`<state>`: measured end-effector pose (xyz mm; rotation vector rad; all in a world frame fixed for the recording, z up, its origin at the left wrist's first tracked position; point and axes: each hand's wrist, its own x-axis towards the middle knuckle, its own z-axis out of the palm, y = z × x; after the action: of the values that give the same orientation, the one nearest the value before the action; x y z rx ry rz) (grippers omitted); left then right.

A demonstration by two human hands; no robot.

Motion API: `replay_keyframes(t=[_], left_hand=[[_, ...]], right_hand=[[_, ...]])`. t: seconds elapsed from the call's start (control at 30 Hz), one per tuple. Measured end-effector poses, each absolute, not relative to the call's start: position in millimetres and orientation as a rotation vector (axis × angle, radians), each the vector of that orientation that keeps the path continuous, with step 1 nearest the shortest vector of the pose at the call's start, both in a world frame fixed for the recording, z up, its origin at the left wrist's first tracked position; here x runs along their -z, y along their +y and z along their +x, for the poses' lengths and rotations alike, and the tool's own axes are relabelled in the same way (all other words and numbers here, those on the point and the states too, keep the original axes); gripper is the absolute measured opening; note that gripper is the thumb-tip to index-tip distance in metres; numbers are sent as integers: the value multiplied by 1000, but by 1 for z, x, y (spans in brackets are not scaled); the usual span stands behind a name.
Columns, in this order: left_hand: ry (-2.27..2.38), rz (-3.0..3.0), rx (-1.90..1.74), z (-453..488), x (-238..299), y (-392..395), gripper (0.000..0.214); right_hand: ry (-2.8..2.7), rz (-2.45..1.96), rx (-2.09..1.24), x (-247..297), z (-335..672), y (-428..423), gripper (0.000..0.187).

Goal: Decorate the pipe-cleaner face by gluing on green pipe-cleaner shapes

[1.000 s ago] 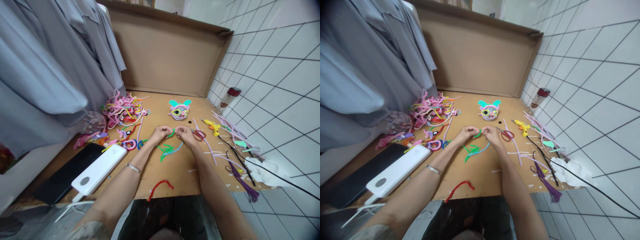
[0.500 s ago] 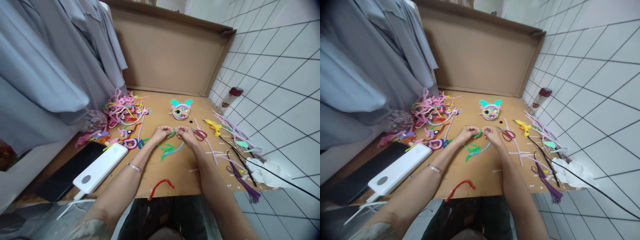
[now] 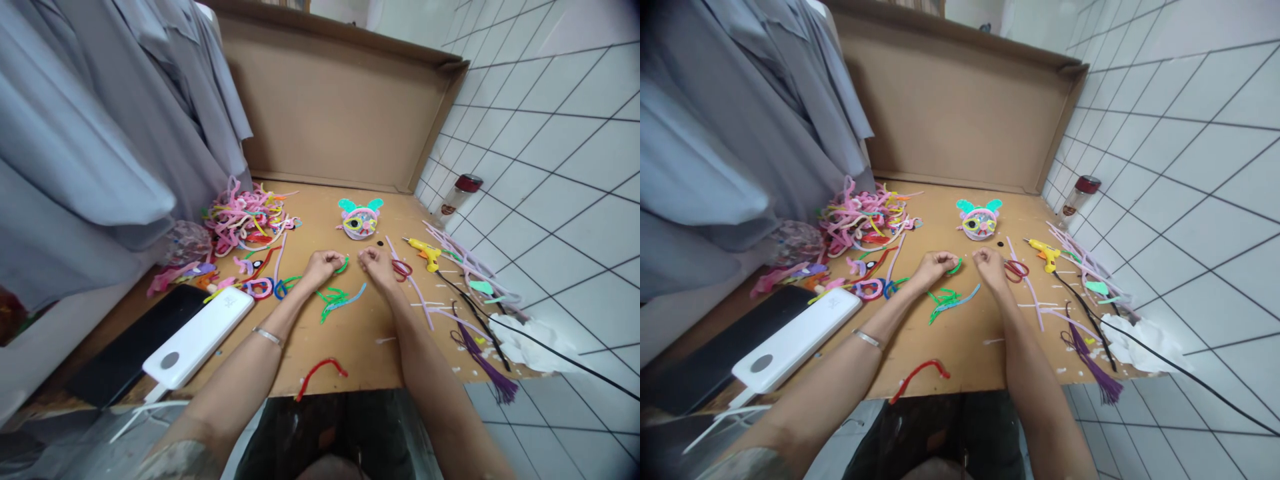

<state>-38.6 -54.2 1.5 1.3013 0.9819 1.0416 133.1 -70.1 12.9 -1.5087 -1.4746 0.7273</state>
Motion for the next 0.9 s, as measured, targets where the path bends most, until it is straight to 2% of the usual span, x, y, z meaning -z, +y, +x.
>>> replay_keyframes(t=[0.07,0.13,0.2,0.27,0.6,0.73,0.9], left_hand=[[1013,1311,-1061,-38,-1,-53,24],[1031,1311,-1093,-38,0,-53,21],[1033,1298,-1127,-37,0,-53,20],[1026,1271,-1147,-37,0,-54,21],[1025,1181,-1225,-41,3,-49,26],[1027,1181,-1244,-39,7,-45,27],[1010,1181,-1250,-37,12,-42,31]], right_hand=[[-1503,-1798,-321,-17,145,-76,20],[-1564,-2061,40,-20,156,-86,25],[-1661,-2251,233,-21,165,-96,29],[-1748,-2353,290,-20,170,-104,32],[-1854,-2348,292,-24,164,-101,29],[-1627,-2000,56,-24,162,-92,35],[-1365,-1427,-474,-12,133,-63,52]])
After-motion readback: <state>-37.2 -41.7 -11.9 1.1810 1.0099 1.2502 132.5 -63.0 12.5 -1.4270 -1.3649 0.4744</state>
